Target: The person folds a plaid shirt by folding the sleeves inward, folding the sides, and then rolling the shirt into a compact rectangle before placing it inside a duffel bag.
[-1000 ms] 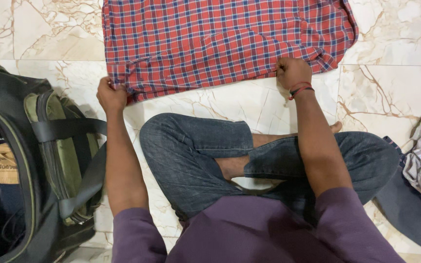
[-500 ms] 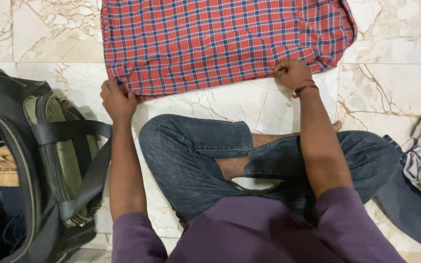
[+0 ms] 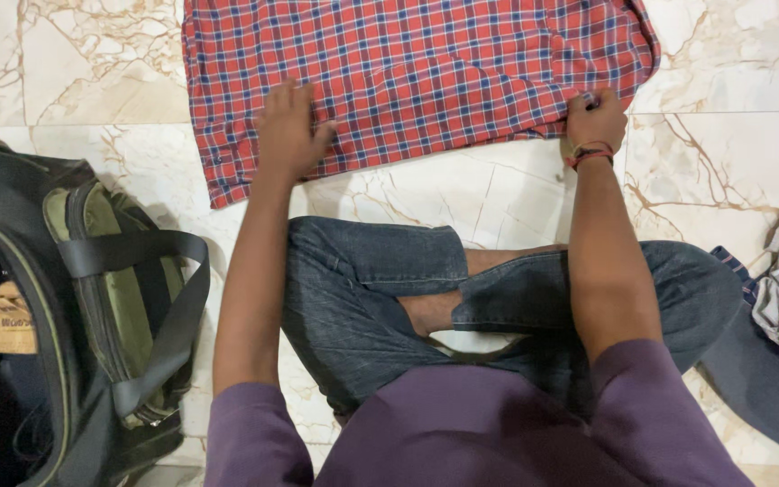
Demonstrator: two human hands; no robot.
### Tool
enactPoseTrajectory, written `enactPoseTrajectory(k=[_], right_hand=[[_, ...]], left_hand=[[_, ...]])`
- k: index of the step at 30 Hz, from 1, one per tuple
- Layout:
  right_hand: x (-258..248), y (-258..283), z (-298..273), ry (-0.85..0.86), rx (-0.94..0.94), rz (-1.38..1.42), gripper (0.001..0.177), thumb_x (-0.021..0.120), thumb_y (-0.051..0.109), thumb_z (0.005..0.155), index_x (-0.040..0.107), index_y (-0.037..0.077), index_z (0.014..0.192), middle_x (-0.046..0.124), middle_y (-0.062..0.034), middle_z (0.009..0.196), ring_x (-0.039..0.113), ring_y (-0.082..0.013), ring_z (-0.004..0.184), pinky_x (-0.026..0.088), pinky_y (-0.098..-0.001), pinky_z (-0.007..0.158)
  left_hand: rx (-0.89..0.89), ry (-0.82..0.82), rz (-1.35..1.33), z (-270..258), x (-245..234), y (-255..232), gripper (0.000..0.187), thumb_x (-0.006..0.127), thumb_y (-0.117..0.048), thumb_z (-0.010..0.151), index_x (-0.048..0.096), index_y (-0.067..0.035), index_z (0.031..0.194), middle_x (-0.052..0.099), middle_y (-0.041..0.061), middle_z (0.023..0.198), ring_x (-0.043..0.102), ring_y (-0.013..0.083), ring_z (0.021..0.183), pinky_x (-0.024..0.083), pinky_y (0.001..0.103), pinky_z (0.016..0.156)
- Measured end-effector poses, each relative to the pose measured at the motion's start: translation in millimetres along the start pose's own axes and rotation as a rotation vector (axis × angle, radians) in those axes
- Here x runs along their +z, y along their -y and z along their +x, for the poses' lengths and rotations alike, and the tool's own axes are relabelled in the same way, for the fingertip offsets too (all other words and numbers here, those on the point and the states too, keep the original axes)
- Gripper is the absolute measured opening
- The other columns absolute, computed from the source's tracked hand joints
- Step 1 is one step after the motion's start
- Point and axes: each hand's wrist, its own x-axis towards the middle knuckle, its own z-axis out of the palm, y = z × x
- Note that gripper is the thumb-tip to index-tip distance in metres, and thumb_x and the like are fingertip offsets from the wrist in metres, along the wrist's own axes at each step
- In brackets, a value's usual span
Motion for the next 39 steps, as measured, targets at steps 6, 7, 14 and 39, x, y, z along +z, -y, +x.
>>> enactPoseTrajectory(k=[6, 7, 14, 39], right_hand=[[8, -5, 2, -0.098, 0.041, 0.079, 0.021, 0.071, 0.033, 0.091, 0.074, 0.013, 0.097, 0.076, -0.0149, 0.094, 0.074, -0.0324, 0.087, 0.057, -0.0443, 0.08], [9, -5, 1, -0.091, 0.039, 0.078, 0.021, 0.071, 0.033, 0.091, 0.074, 0.013, 0.097, 0.076, -0.0149, 0.094, 0.074, -0.0324, 0.087, 0.057, -0.0443, 0.08], [8, -12, 8, -0.175, 0.039, 0.083, 0.023, 0.075, 0.029, 0.085, 0.072, 0.011, 0.097, 0.076, -0.0124, 0.091, 0.074, -0.0308, 0.083, 0.057, -0.0429, 0.075], [94, 161, -115, 0.534, -0.98, -0.27, 0.08, 0.035, 0.059, 0.105, 0.033, 0.001, 0.16, 0.027, -0.0206, 0.169, 0.021, -0.035, 0.158, 0.011, -0.0512, 0.13]], left_hand=[[0.258, 0.365, 0.263, -3, 37, -30, 0.08, 0.062, -0.063, 0.095, 0.034, -0.023, 0.159, 0.025, 0.018, 0.164, 0.027, 0.0418, 0.15, 0.023, 0.066, 0.119], [0.204, 0.435, 0.298, -3, 39, -26, 0.084, 0.057, -0.067, 0.094, 0.027, -0.026, 0.161, 0.018, 0.014, 0.167, 0.021, 0.0422, 0.152, 0.023, 0.066, 0.118], [-0.101, 0.673, 0.268, 8, 32, -15, 0.067, 0.046, -0.066, 0.097, 0.032, -0.039, 0.158, 0.01, 0.006, 0.172, 0.011, 0.0459, 0.154, 0.024, 0.075, 0.112], [-0.064, 0.604, 0.319, 32, 61, -21, 0.146, 0.08, -0.078, 0.059, -0.003, -0.026, 0.167, -0.011, 0.011, 0.173, -0.009, 0.0355, 0.159, 0.015, 0.08, 0.115]])
